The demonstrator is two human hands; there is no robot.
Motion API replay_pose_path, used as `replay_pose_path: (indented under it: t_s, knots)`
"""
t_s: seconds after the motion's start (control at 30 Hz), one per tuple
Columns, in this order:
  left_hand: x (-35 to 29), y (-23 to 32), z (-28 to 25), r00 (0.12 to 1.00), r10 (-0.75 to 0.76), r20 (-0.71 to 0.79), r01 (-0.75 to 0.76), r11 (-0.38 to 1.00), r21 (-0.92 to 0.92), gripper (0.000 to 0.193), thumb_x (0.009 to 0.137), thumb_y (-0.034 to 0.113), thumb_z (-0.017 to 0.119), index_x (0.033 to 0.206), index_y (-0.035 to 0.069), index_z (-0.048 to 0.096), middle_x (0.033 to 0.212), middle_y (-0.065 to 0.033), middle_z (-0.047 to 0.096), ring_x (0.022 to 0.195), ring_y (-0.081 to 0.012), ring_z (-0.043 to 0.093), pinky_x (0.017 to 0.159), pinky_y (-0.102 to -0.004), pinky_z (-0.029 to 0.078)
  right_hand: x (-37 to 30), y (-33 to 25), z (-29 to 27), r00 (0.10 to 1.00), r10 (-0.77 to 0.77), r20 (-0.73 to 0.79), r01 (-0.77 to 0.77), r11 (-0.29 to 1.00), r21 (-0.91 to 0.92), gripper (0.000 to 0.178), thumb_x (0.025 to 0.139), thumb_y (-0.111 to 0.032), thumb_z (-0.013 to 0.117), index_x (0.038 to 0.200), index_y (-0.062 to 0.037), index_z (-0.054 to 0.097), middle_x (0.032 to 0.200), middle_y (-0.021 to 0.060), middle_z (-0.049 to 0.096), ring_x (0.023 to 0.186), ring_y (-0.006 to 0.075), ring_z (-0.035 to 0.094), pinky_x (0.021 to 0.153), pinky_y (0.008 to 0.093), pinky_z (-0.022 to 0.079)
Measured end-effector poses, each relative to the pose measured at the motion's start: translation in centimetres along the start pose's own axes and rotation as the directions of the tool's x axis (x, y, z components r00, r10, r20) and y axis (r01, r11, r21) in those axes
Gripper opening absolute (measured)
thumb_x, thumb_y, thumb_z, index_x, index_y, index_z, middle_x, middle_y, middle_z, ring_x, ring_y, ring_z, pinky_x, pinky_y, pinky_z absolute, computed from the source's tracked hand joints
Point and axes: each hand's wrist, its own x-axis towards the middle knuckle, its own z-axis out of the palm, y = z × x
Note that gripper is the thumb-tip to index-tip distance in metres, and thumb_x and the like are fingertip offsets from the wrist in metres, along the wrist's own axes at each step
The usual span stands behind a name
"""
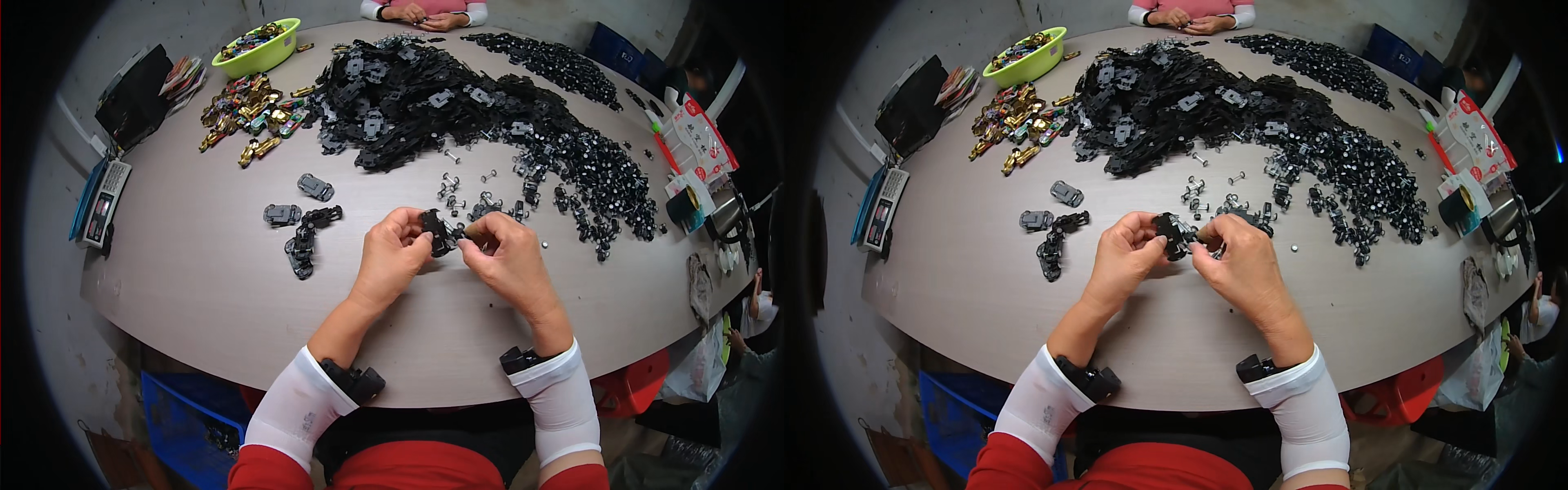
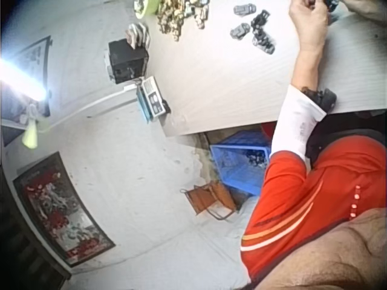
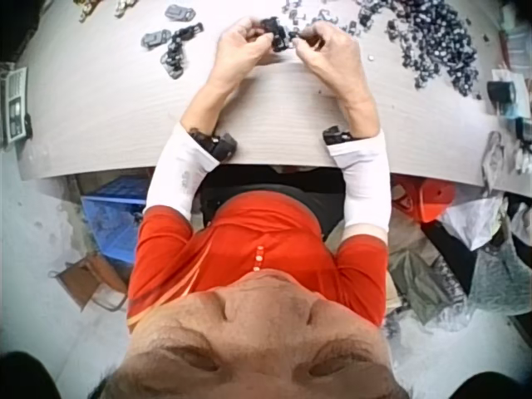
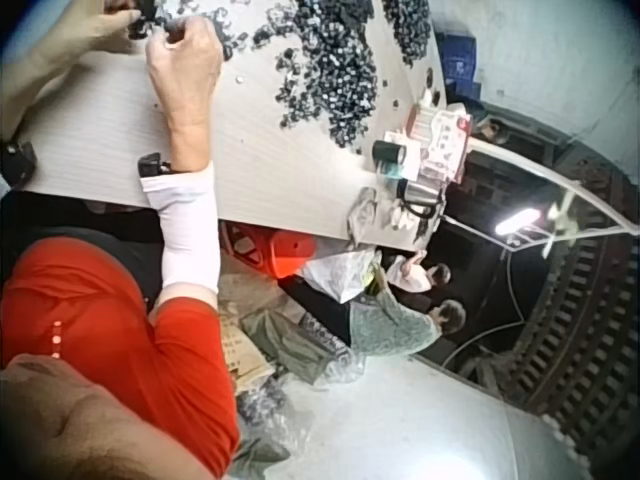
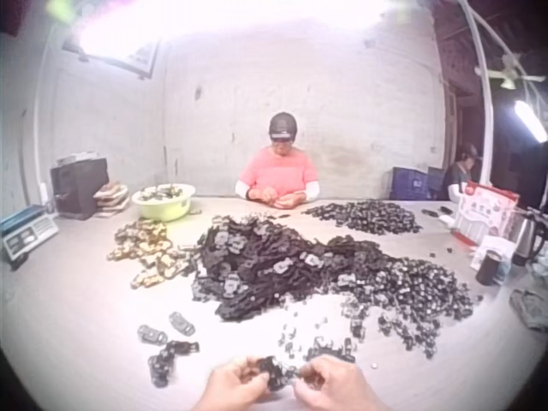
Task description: The person assembles small black lock mechanisms by hand at a table. They pick up lock bodies and pins from a large pile, insert the pins into the bodies, and place the finished units into a separate pile. The process is repetitive and involves handling multiple small components.
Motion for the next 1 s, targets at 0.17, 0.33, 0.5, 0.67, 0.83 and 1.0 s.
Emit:
replay_pose_path:
  t_s: [0.17, 0.33, 0.5, 0.67, 0.83, 1.0]
  knots:
    - [-1.0, 0.1, 1.6, 0.989, 0.147, 0.028, -0.15, 0.97, 0.191, 0.02, 0.087, 0.001, 0.063, 0.107, -0.004, 0.06, 0.094, -0.0026, 0.066, 0.081, -0.0055, 0.06, 0.072, -0.0218, 0.051, -0.1, -0.1, 1.2, 0.999, 0.002, -0.054, -0.002, 1.0, 0.011, 0.014, 0.074, -0.01, 0.071, 0.077, 0.0002, 0.062, 0.074, 0.0136, 0.067, 0.059, 0.0252, 0.065, 0.059, 0.035, 0.052]
    - [-1.4, 0.1, 2.1, 0.991, 0.135, 0.016, -0.135, 0.969, 0.206, 0.018, 0.087, 0.0, 0.064, 0.105, -0.003, 0.06, 0.093, -0.0027, 0.066, 0.083, -0.0061, 0.06, 0.075, -0.022, 0.051, -0.3, -0.5, 1.3, 0.994, 0.096, -0.051, -0.096, 0.995, -0.008, 0.016, 0.073, -0.011, 0.072, 0.074, -0.0006, 0.059, 0.072, 0.0136, 0.067, 0.059, 0.0259, 0.066, 0.058, 0.0355, 0.053]
    - [-1.1, 0.1, 1.6, 0.999, -0.002, 0.044, 0.011, 0.977, -0.211, 0.014, 0.088, 0.004, 0.063, 0.101, 0.0, 0.06, 0.091, -0.0056, 0.066, 0.082, -0.0109, 0.064, 0.078, -0.0291, 0.055, -0.3, -0.7, 1.6, 0.996, 0.024, -0.086, -0.016, 0.995, 0.097, 0.009, 0.078, -0.007, 0.068, 0.08, 0.0007, 0.062, 0.074, 0.013, 0.066, 0.059, 0.0239, 0.065, 0.057, 0.0347, 0.053]
    - [-0.6, 0.4, 1.0, 0.941, -0.218, 0.258, 0.332, 0.746, -0.577, 0.021, 0.096, 0.017, 0.062, 0.109, 0.003, 0.056, 0.1, -0.0061, 0.064, 0.093, -0.0147, 0.063, 0.087, -0.0333, 0.054, -0.4, -0.6, 1.3, 0.998, -0.046, -0.038, 0.05, 0.994, 0.1, 0.008, 0.083, -0.003, 0.063, 0.089, 0.002, 0.066, 0.081, 0.0126, 0.067, 0.063, 0.0225, 0.065, 0.059, 0.0325, 0.052]
    - [-0.8, 0.2, 0.9, 0.962, -0.207, 0.177, 0.269, 0.833, -0.484, 0.02, 0.097, 0.02, 0.063, 0.105, 0.003, 0.06, 0.099, -0.0062, 0.067, 0.086, -0.0123, 0.064, 0.078, -0.0283, 0.053, -0.3, -0.4, 1.0, 0.998, -0.057, 0.003, 0.056, 0.988, 0.144, 0.014, 0.084, -0.003, 0.062, 0.094, 0.0008, 0.071, 0.083, 0.013, 0.068, 0.067, 0.0212, 0.065, 0.062, 0.0305, 0.051]
    - [-0.2, -0.2, 0.0, 0.985, -0.168, 0.046, 0.169, 0.855, -0.49, 0.017, 0.096, 0.018, 0.065, 0.104, 0.003, 0.06, 0.091, -0.0049, 0.068, 0.08, -0.0107, 0.064, 0.069, -0.0243, 0.051, 2.0, 2.8, -1.8, 0.99, 0.098, -0.106, -0.089, 0.992, 0.086, 0.017, 0.084, -0.005, 0.063, 0.096, 0.0022, 0.072, 0.081, 0.0141, 0.07, 0.067, 0.0201, 0.067, 0.065, 0.03, 0.052]
